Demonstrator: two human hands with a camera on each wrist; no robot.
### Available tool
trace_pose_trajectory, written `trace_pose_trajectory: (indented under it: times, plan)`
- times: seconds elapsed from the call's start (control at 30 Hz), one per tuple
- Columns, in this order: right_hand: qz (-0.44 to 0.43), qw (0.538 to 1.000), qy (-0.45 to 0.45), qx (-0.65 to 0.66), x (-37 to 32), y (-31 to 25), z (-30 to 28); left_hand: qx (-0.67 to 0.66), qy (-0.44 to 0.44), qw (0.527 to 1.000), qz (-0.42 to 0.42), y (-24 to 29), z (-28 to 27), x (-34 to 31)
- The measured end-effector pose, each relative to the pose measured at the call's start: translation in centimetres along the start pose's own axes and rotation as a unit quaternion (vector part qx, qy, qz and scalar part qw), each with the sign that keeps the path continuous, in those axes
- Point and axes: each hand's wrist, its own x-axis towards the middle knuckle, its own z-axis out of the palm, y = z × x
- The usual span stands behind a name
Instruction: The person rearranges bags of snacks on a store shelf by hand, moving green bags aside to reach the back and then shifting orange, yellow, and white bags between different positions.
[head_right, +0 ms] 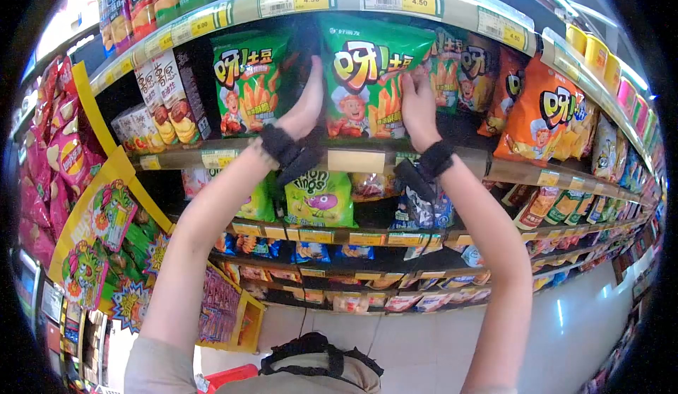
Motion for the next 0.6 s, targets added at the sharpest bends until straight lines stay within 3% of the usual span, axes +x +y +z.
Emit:
trace_pose_trajectory:
  times: [0.07, 0.1, 0.17, 0.27, 0.4, 0.5, 0.57, 0.6]
  plan:
    - [0.030, 0.999, 0.026, 0.010, 0.1, -1.1, -0.9, -0.002, -0.025, 0.999, 0.047, 1.2, 1.0, -2.0]
    - [0.022, 0.998, 0.043, 0.037, 1.1, -0.4, -1.9, 0.128, 0.102, 0.976, 0.144, -1.8, -1.0, 0.1]
    - [0.015, 0.999, 0.029, 0.008, 2.3, -0.2, -2.1, 0.295, 0.078, 0.921, 0.241, 0.7, 1.5, -2.8]
    - [0.121, 0.963, -0.029, 0.239, 1.2, -2.5, 0.5, 0.294, 0.106, 0.907, 0.282, -0.9, 2.6, -1.8]
    - [0.091, 0.986, -0.011, 0.140, -0.3, -4.2, 2.7, 0.324, 0.097, 0.896, 0.288, -1.6, 1.3, -0.5]
    - [0.121, 0.987, -0.011, 0.101, -0.7, -4.8, 2.8, 0.272, 0.073, 0.926, 0.251, -1.9, 0.8, -0.6]
    - [0.136, 0.978, -0.066, 0.145, 0.1, -4.4, 1.9, 0.197, 0.053, 0.950, 0.238, -1.0, 0.5, -1.8]
    - [0.167, 0.963, -0.111, 0.182, 1.4, -2.7, 0.4, 0.313, 0.057, 0.918, 0.235, 0.0, 0.1, -3.4]
